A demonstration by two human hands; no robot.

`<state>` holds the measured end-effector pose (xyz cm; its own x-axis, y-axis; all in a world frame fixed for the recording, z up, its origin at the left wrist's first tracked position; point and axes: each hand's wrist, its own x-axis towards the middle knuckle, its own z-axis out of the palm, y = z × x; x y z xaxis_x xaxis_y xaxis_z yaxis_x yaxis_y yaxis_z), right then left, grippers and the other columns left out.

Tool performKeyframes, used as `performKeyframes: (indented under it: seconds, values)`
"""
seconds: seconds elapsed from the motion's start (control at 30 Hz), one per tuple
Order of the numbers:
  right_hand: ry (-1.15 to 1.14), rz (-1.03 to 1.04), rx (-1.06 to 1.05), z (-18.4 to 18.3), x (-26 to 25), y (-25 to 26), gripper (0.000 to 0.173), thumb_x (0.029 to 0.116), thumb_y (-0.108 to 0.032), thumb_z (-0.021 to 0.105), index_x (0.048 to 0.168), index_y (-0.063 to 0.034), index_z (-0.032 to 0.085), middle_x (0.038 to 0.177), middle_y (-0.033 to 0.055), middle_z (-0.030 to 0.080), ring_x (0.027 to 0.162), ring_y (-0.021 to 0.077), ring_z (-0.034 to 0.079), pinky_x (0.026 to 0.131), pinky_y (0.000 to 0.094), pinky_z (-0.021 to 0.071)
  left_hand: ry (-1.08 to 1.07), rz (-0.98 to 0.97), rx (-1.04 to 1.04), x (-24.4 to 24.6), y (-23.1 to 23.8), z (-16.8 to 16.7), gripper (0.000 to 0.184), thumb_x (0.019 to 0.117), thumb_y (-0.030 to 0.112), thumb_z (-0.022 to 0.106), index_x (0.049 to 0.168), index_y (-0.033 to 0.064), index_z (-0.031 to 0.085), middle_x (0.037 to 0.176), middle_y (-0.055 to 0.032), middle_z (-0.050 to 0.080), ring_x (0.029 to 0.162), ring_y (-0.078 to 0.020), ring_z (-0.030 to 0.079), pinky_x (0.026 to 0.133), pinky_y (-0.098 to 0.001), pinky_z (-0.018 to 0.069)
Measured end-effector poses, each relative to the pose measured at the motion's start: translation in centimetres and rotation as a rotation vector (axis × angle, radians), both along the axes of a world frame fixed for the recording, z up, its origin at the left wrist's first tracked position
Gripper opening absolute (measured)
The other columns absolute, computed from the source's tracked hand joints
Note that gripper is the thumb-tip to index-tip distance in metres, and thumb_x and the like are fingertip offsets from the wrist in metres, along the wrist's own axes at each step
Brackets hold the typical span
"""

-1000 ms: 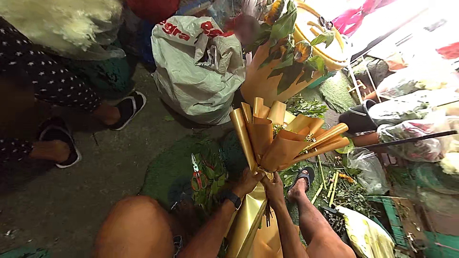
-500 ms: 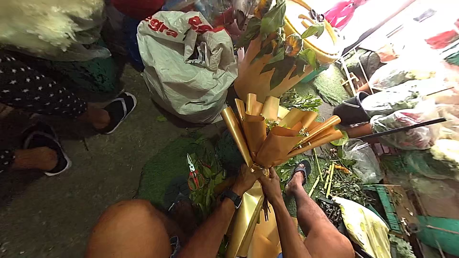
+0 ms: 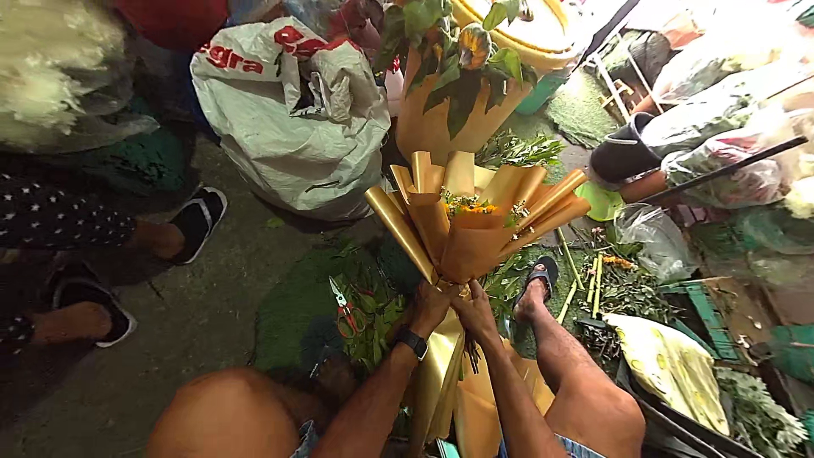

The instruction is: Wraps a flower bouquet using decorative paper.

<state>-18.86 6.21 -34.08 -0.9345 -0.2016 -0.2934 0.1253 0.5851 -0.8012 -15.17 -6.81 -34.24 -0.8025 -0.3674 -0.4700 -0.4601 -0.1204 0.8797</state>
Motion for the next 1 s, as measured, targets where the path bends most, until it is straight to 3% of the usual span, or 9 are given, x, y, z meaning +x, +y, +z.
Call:
performKeyframes:
  seconds: [0.13,0.2,0.27,0.33,0.4,0.5,0.63,0.83,1.0]
  values:
    - [-0.124,0.059,-0.143,0.2,-0.4,1.1,0.07,0.077,-0.035,0.082,0.138,-0.0107,0.057,0.128,0.0071,0.067,0.118,0.0139,0.064,0.102,0.0401,0.0553,0.005,0.068,0.012,-0.1,0.2,-0.2,0.079,0.0712,0.034,0.091,0.132,-0.0019,0.054,0.119,-0.0151,0.068,0.113,-0.0221,0.066,0.101,-0.0427,0.0543]
    - [-0.26,0.033,-0.445,-0.7,-0.8,3.0,0.06,0.0897,-0.033,0.068,0.14,-0.0032,0.053,0.129,0.011,0.065,0.115,0.0178,0.064,0.098,0.039,0.0555,0.015,0.089,0.014,-0.2,0.1,-0.1,0.08,0.0689,0.03,0.093,0.13,-0.0032,0.054,0.117,-0.0158,0.068,0.111,-0.022,0.067,0.099,-0.0422,0.0555]
    - [-0.314,-0.167,-0.672,-2.2,-1.5,3.6,0.053,0.0977,-0.036,0.049,0.139,-0.0029,0.053,0.129,0.0108,0.064,0.116,0.0195,0.062,0.095,0.0396,0.0545,0.051,0.114,0.025,-0.4,0.0,-0.2,0.078,0.0667,0.025,0.094,0.128,-0.0028,0.056,0.115,-0.014,0.07,0.108,-0.02,0.068,0.097,-0.0401,0.0576]
    - [-0.324,-0.263,-0.691,-4.2,-2.8,3.1,0.041,0.1046,-0.029,0.044,0.134,-0.0034,0.057,0.122,0.0094,0.066,0.111,0.0178,0.063,0.093,0.0378,0.0541,0.088,0.137,0.07,-0.5,0.1,-0.2,0.077,0.0669,0.019,0.093,0.129,-0.0021,0.054,0.115,-0.0127,0.07,0.108,-0.0188,0.069,0.095,-0.0387,0.0592]
    - [-0.329,-0.274,-0.702,-5.9,-3.8,2.7,0.034,0.1055,-0.024,0.041,0.125,-0.0033,0.06,0.11,0.0077,0.07,0.102,0.0164,0.066,0.09,0.0365,0.0552,0.108,0.16,0.096,-0.5,0.2,0.0,0.075,0.0669,0.014,0.093,0.129,-0.0023,0.054,0.113,-0.0124,0.071,0.106,-0.0186,0.07,0.094,-0.0386,0.0606]
    - [-0.398,-0.15,-0.723,-5.9,-3.8,2.4,0.04,0.1094,-0.026,0.031,0.125,-0.0043,0.061,0.116,0.0073,0.07,0.111,0.0146,0.065,0.097,0.0359,0.0533,0.127,0.171,0.106,-0.4,0.0,0.7,0.076,0.0669,0.009,0.093,0.131,-0.0026,0.053,0.115,-0.013,0.071,0.107,-0.0194,0.07,0.095,-0.0389,0.061]
    - [-0.449,-0.074,-0.838,-4.6,-2.0,1.8,0.045,0.1118,-0.025,0.025,0.138,-0.0024,0.054,0.132,0.0073,0.065,0.123,0.0117,0.059,0.108,0.0323,0.0483,0.102,0.147,0.079,0.1,-0.1,1.8,0.071,0.068,0.005,0.091,0.128,-0.0048,0.055,0.113,-0.0147,0.071,0.105,-0.0204,0.07,0.093,-0.0389,0.0609]
    - [-0.528,-0.192,-0.979,-4.7,-0.3,0.9,0.039,0.1117,-0.019,0.027,0.134,-0.0032,0.055,0.124,0.0065,0.067,0.116,0.0116,0.062,0.103,0.0312,0.0518,0.025,0.092,0.032,1.4,-0.5,2.7,0.069,0.067,0.006,0.09,0.126,-0.0039,0.056,0.109,-0.0154,0.071,0.1,-0.0221,0.071,0.089,-0.0397,0.0614]
    - [-0.499,-0.234,-1.069,-6.4,-0.4,0.3,0.025,0.107,-0.015,0.045,0.117,-0.001,0.064,0.106,0.0105,0.072,0.101,0.0164,0.068,0.092,0.0363,0.0574,0.004,0.078,0.004,1.5,-0.6,2.8,0.071,0.0671,0.009,0.091,0.127,-0.0036,0.055,0.109,-0.0144,0.071,0.1,-0.0201,0.071,0.089,-0.0379,0.061]
